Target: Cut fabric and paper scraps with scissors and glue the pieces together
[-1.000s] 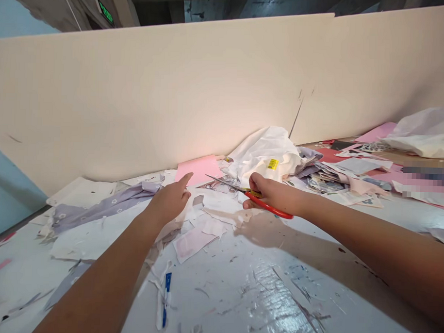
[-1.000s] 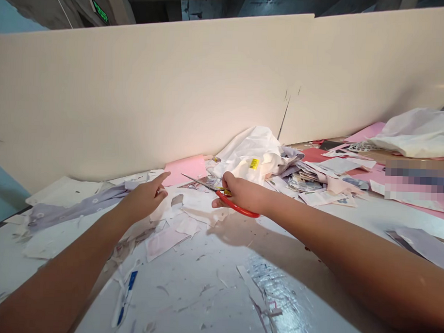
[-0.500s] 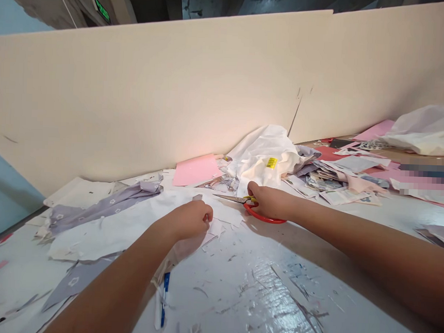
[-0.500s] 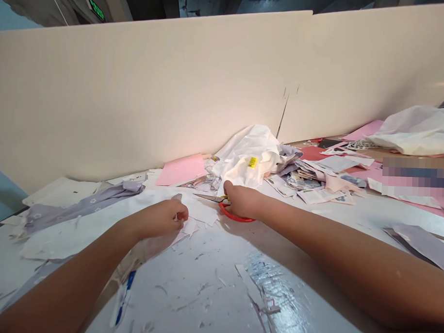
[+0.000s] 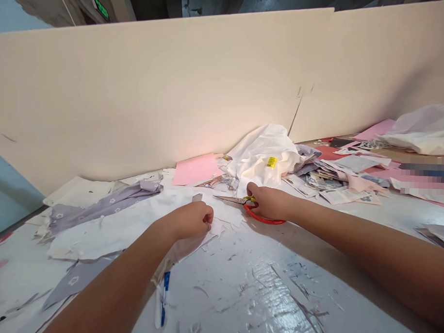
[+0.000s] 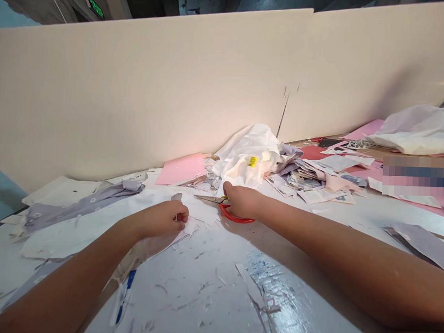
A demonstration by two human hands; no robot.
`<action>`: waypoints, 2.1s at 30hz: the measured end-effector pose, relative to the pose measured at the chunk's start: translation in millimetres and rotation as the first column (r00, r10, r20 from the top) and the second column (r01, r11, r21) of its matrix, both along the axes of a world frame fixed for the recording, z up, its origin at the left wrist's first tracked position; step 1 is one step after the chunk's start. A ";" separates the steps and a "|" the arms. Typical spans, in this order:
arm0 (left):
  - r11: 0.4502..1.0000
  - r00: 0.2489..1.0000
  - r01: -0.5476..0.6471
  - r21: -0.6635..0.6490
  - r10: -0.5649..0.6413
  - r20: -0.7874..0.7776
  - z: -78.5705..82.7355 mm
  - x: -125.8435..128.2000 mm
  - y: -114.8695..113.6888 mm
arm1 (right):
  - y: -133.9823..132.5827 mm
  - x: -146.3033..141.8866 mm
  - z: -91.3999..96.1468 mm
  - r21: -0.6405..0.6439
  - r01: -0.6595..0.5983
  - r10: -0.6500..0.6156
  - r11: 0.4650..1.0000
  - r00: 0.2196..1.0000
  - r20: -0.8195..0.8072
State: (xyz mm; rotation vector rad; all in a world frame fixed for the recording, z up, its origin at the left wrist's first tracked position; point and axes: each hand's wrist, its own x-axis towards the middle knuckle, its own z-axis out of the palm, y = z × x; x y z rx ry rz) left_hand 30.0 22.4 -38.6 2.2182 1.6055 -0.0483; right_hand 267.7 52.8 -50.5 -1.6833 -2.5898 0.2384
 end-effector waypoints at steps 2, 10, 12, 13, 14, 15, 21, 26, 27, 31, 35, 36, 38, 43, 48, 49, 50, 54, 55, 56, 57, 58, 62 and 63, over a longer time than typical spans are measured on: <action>1.000 1.000 0.010 -0.012 -0.010 -0.003 -1.1 0.1 0.0 | -0.4 0.0 1.0 0.010 -0.003 0.003 1.000 1.000 0.024; 0.999 0.999 0.043 -0.017 -0.043 0.004 0.6 -1.0 -1.0 | -7.9 -0.6 5.4 0.109 -0.048 0.033 0.993 0.991 0.133; 0.999 0.999 0.041 -0.011 -0.041 0.011 4.0 -1.4 -1.2 | -8.2 -0.3 4.0 0.127 -0.051 0.030 0.991 0.986 0.165; 0.999 0.999 0.038 -0.002 -0.038 0.016 5.5 -1.4 -1.4 | -8.0 0.0 3.1 0.123 -0.047 0.024 0.991 0.984 0.176; 0.999 0.999 0.036 0.013 -0.037 0.024 6.6 -1.3 -1.6 | -7.7 0.3 2.3 0.116 -0.040 0.018 0.992 0.983 0.183; 0.999 0.999 0.035 0.027 -0.036 0.031 7.1 -1.0 -1.8 | -7.6 0.5 1.7 0.110 -0.034 0.013 0.993 0.982 0.190; 0.999 0.998 0.053 -0.006 -0.052 0.034 0.7 3.1 -2.9 | -9.6 0.0 3.2 0.141 -0.062 0.026 0.988 0.970 0.242; 0.999 0.998 0.032 0.005 -0.032 0.057 -1.5 3.6 -3.0 | -12.2 -1.2 5.5 0.170 -0.069 0.018 0.983 0.958 0.287; 1.000 0.997 0.029 0.007 -0.030 0.067 -1.1 3.4 -2.8 | -13.3 -1.6 6.2 0.172 -0.068 0.015 0.983 0.957 0.291; 1.000 0.992 0.016 0.013 -0.018 0.123 4.1 2.0 -1.7 | -19.0 -4.3 9.5 0.198 -0.067 0.005 0.978 0.954 0.299; 1.000 0.979 -0.003 0.017 0.000 0.202 15.0 -0.2 -2.9 | -24.4 -10.6 9.3 0.358 -0.063 -0.040 0.931 0.961 0.273; 1.000 0.973 -0.010 0.015 0.006 0.232 17.7 -0.7 -3.5 | -26.1 -12.9 8.1 0.421 -0.070 -0.029 0.904 0.974 0.223; 1.000 0.951 -0.025 0.001 0.023 0.307 22.2 -1.4 -4.7 | -30.7 -18.4 4.7 0.492 -0.100 0.088 0.865 0.995 0.046; 0.999 0.910 0.005 -0.052 0.018 0.415 28.2 -1.4 -6.2 | -43.5 -35.6 -5.4 0.112 -0.167 0.201 0.979 0.789 -0.581; 0.996 0.934 0.061 -0.071 -0.031 0.356 36.6 -1.1 -10.2 | -40.1 -54.3 -10.9 -0.215 -0.229 -0.014 0.949 0.654 -0.757; 0.996 0.944 0.057 -0.071 -0.031 0.328 39.3 -2.1 -11.6 | -38.5 -58.1 -10.7 -0.257 -0.243 -0.046 0.935 0.636 -0.770; 0.996 0.955 0.050 -0.074 -0.026 0.294 42.4 -3.7 -13.2 | -37.3 -62.0 -10.1 -0.297 -0.257 -0.077 0.920 0.622 -0.779; 0.992 0.991 0.006 -0.125 0.011 0.130 55.1 -14.6 -18.8 | -36.7 -78.8 -5.3 -0.350 -0.308 -0.084 0.884 0.634 -0.768; 0.990 0.996 -0.009 -0.143 0.022 0.092 57.5 -17.5 -19.4 | -37.1 -83.1 -4.3 -0.341 -0.317 -0.050 0.885 0.662 -0.748; 0.986 0.998 -0.024 -0.166 0.033 0.054 59.1 -20.2 -19.5 | -37.4 -87.4 -3.7 -0.327 -0.320 -0.015 0.889 0.694 -0.720; 0.981 0.999 -0.041 -0.189 0.045 0.018 59.8 -22.6 -19.3 | -37.4 -91.4 -3.5 -0.312 -0.318 0.016 0.895 0.723 -0.690; 0.976 0.998 -0.061 -0.209 0.060 -0.013 59.5 -24.6 -18.7 | -37.2 -95.2 -3.8 -0.299 -0.311 0.039 0.902 0.748 -0.662; 0.963 0.992 -0.126 -0.237 0.122 -0.032 48.6 -31.6 -18.1 | -34.5 -106.1 -9.9 -0.243 -0.272 0.064 0.931 0.778 -0.625; 0.963 0.991 -0.129 -0.237 0.132 -0.003 44.2 -33.9 -19.1 | -33.8 -107.6 -12.4 -0.232 -0.268 0.067 0.935 0.777 -0.625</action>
